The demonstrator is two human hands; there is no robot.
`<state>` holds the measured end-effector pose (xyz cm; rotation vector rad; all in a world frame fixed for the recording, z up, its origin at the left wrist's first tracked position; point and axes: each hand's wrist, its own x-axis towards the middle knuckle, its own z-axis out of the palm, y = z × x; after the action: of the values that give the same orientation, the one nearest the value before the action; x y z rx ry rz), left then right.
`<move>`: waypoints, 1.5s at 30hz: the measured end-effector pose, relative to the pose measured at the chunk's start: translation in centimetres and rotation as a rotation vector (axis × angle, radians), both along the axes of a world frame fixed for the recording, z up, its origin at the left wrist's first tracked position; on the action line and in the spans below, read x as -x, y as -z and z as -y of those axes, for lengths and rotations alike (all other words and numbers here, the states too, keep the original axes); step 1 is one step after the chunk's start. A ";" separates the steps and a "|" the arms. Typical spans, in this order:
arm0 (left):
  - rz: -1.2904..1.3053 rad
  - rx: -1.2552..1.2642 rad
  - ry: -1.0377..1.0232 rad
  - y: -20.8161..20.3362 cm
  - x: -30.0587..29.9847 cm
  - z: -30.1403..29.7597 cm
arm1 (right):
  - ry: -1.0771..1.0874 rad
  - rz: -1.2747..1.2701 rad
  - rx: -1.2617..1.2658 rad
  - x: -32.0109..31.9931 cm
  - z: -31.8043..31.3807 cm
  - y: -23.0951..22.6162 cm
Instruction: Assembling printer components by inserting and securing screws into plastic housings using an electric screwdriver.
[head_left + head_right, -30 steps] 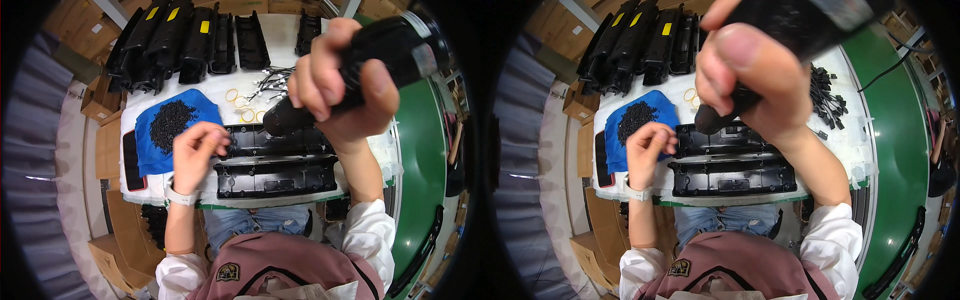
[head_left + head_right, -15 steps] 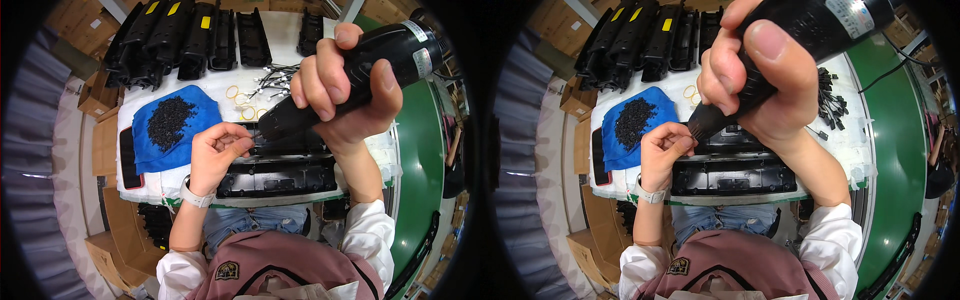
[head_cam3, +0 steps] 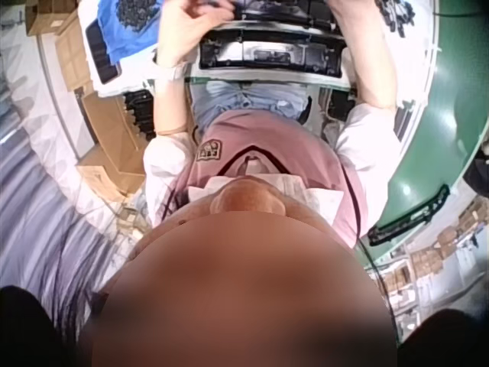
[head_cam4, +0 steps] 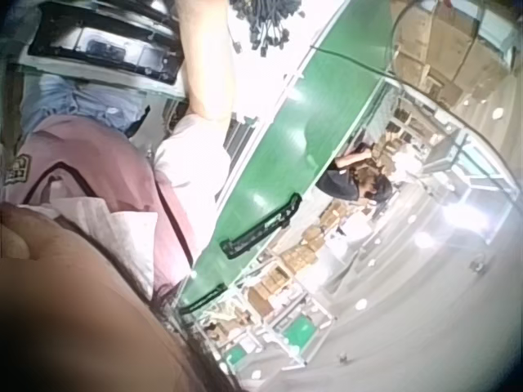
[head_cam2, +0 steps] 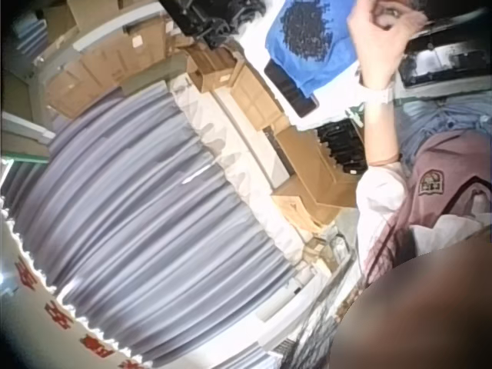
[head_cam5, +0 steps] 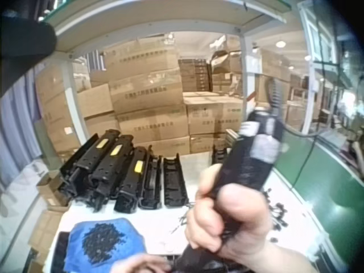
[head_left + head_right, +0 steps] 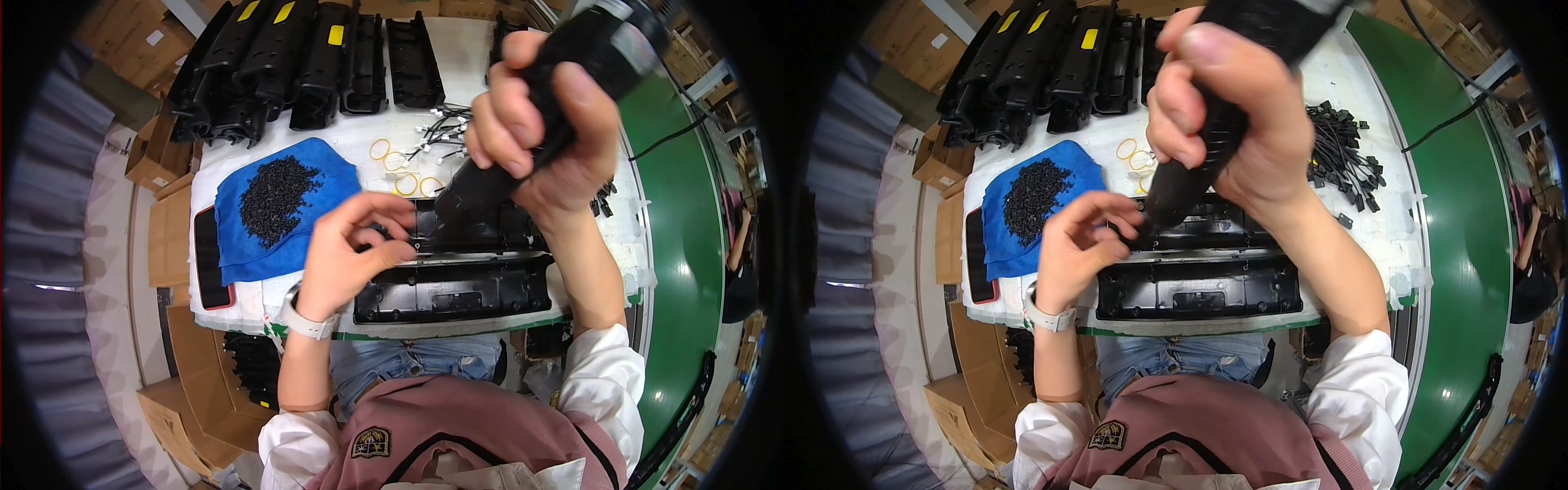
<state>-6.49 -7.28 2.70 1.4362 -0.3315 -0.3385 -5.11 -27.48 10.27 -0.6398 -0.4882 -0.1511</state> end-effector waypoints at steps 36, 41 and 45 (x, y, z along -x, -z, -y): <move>0.785 -1.041 -0.833 3.7 -5.1 -6.8 | 0.113 0.000 0.665 -1.5 0.1 2.8; 0.846 -0.998 -0.868 3.8 -5.1 -6.9 | 0.098 -0.001 0.668 -1.5 0.2 2.6; 0.799 -0.955 -0.877 3.8 -5.0 -6.6 | 0.059 -0.029 0.695 -1.6 0.1 2.9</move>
<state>-1.51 -0.68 -1.06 2.4539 -0.1270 0.9490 -3.50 -27.59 7.38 -1.3349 -0.4928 -0.0228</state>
